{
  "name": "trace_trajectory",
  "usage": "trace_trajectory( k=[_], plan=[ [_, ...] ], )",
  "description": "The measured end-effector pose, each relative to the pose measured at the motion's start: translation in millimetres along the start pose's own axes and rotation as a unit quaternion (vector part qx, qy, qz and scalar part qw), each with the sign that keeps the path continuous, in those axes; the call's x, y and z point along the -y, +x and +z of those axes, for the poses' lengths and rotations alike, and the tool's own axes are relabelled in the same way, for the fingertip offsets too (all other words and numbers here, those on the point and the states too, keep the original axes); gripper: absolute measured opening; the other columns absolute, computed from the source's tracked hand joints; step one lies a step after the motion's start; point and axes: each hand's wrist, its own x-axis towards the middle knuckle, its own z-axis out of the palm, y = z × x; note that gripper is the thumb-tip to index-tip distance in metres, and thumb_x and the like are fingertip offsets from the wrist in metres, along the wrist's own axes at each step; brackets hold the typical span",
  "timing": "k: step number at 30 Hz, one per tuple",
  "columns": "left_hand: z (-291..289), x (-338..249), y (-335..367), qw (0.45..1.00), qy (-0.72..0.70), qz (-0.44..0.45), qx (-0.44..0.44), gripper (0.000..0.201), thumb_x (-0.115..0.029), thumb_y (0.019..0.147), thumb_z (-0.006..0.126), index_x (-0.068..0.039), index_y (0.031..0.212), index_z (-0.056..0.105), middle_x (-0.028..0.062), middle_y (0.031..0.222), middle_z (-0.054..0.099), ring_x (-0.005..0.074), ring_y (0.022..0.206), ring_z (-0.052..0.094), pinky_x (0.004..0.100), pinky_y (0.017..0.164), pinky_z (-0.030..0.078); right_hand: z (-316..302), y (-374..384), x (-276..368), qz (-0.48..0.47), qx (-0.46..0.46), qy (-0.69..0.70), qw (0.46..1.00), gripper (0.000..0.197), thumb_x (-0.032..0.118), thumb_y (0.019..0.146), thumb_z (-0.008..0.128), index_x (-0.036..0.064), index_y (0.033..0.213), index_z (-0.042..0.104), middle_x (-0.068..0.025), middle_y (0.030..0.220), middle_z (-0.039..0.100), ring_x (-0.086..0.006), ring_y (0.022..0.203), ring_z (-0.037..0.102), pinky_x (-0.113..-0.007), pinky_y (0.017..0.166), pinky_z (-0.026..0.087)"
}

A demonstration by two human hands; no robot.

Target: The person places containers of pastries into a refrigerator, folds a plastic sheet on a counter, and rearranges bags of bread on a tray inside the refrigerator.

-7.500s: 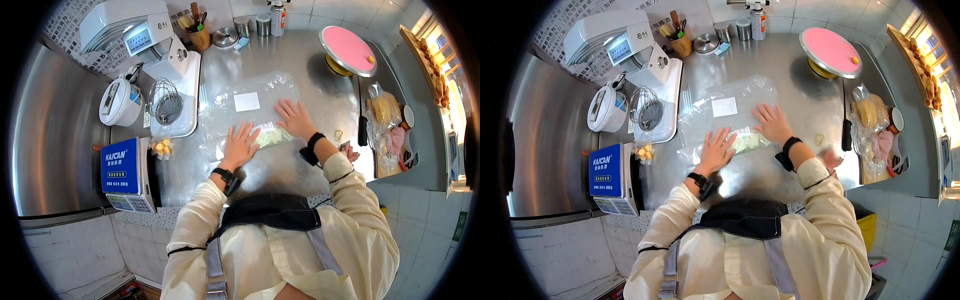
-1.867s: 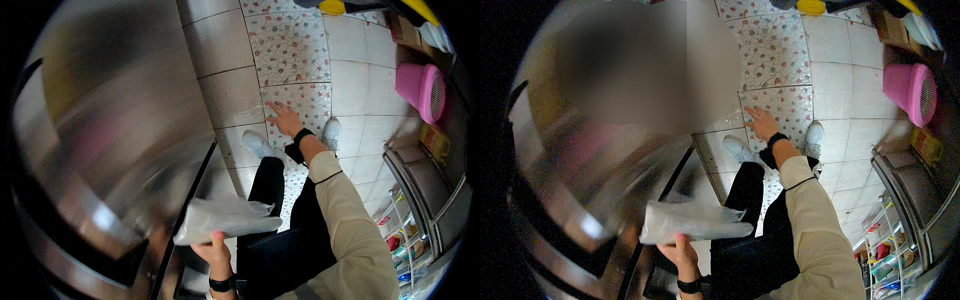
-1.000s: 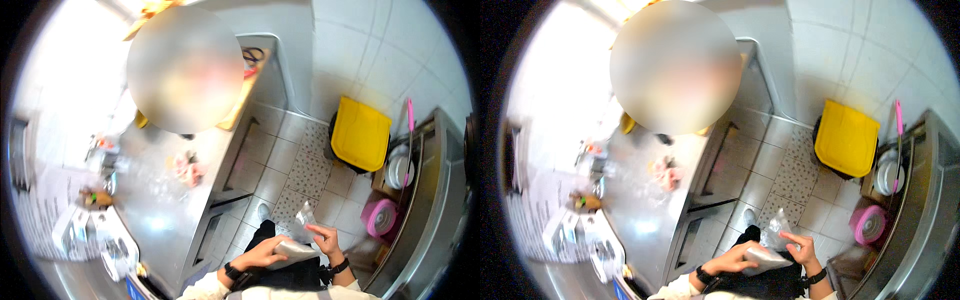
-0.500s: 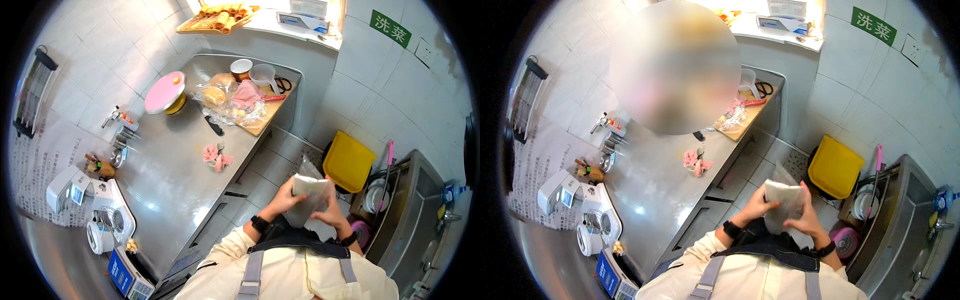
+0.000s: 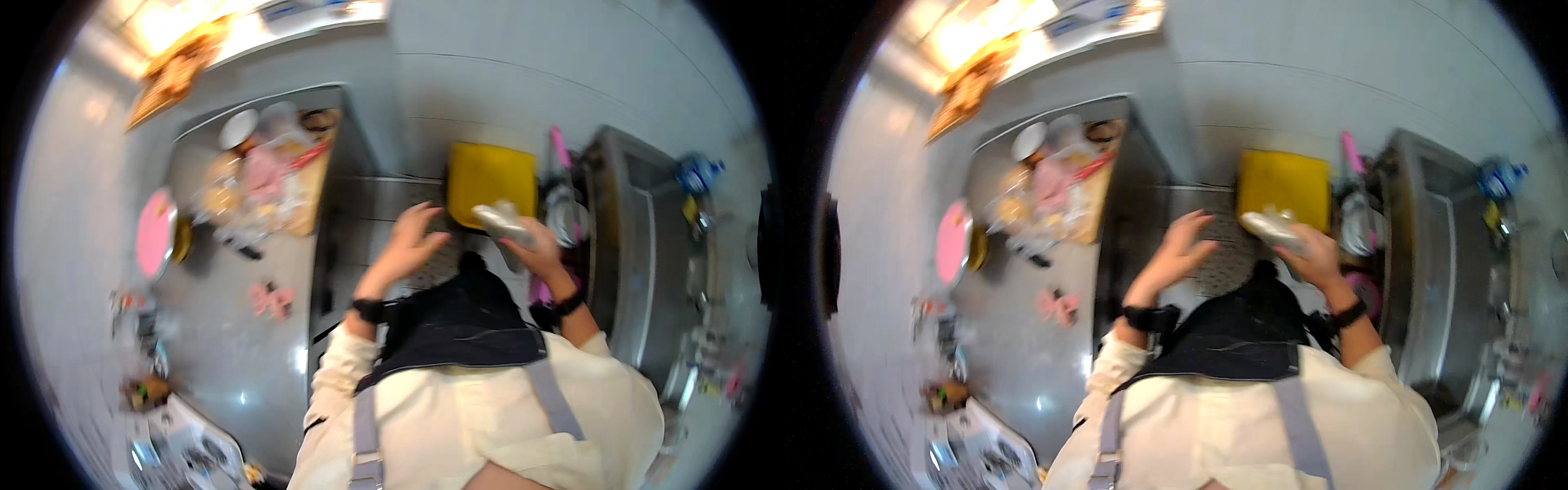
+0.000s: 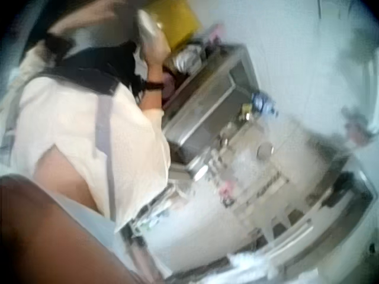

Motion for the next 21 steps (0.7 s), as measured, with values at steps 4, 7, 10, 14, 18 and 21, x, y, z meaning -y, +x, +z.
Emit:
trace_trajectory(
  k=[4, 7, 10, 14, 18, 21],
  plan=[
    [11, 76, -21, 0.933, -0.276, -0.222, -0.071, 0.037, -0.021, 0.092, 0.049, -0.004, 0.124, 0.044, 0.0085, 0.116, 0.054, 0.0158, 0.107, 0.051, 0.0274, 0.091, 0.04, 18, 13, -65, -0.16, 0.049, -0.003, 0.986, 0.034, 0.001, 0.064, 0.067, 0.0105, 0.097, 0.061, -0.0074, 0.099, 0.063, -0.027, 0.096, 0.059, -0.041, 0.089, 0.044],
    [22, 92, -37, 0.861, -0.32, -0.37, -0.139, 0.031, -0.022, 0.093, 0.048, -0.006, 0.119, 0.048, 0.0055, 0.108, 0.058, 0.0121, 0.098, 0.055, 0.0244, 0.083, 0.042, 47, 23, -89, -0.15, 0.137, 0.102, 0.974, 0.04, -0.001, 0.063, 0.066, 0.0119, 0.1, 0.06, -0.0069, 0.104, 0.061, -0.0255, 0.102, 0.056, -0.043, 0.094, 0.041],
    [37, 98, -42, 0.781, -0.354, -0.487, -0.165, 0.028, -0.022, 0.093, 0.047, -0.007, 0.117, 0.049, 0.0049, 0.106, 0.059, 0.0119, 0.094, 0.057, 0.0233, 0.078, 0.043, 84, 41, -140, -0.103, 0.163, 0.138, 0.972, 0.041, 0.0, 0.065, 0.066, 0.0113, 0.104, 0.059, -0.0082, 0.107, 0.06, -0.0259, 0.105, 0.054, -0.044, 0.099, 0.036],
    [55, 90, -25, 0.763, -0.346, -0.524, -0.152, 0.03, -0.022, 0.093, 0.045, -0.006, 0.118, 0.046, 0.0043, 0.104, 0.059, 0.0118, 0.093, 0.057, 0.0241, 0.078, 0.043, 127, 61, -231, 0.022, 0.106, 0.083, 0.991, 0.037, 0.007, 0.067, 0.07, 0.008, 0.103, 0.058, -0.0131, 0.108, 0.057, -0.0317, 0.106, 0.05, -0.045, 0.098, 0.035],
    [50, 63, -23, 0.767, -0.313, -0.528, -0.187, 0.031, -0.022, 0.093, 0.046, -0.005, 0.119, 0.047, 0.0049, 0.105, 0.059, 0.0126, 0.096, 0.056, 0.0242, 0.082, 0.041, 148, 94, -273, 0.105, 0.094, -0.091, 0.986, 0.059, 0.024, 0.065, 0.076, 0.0085, 0.115, 0.048, -0.0165, 0.119, 0.048, -0.0361, 0.111, 0.043, -0.049, 0.089, 0.036],
    [36, 54, -42, 0.748, -0.292, -0.548, -0.232, 0.031, -0.023, 0.093, 0.045, -0.004, 0.117, 0.048, 0.0058, 0.105, 0.059, 0.0136, 0.095, 0.056, 0.0265, 0.082, 0.041, 163, 100, -278, 0.21, 0.276, -0.286, 0.893, 0.078, 0.027, 0.06, 0.078, 0.0094, 0.126, 0.039, -0.016, 0.123, 0.044, -0.036, 0.113, 0.042, -0.053, 0.086, 0.037]
  ],
)
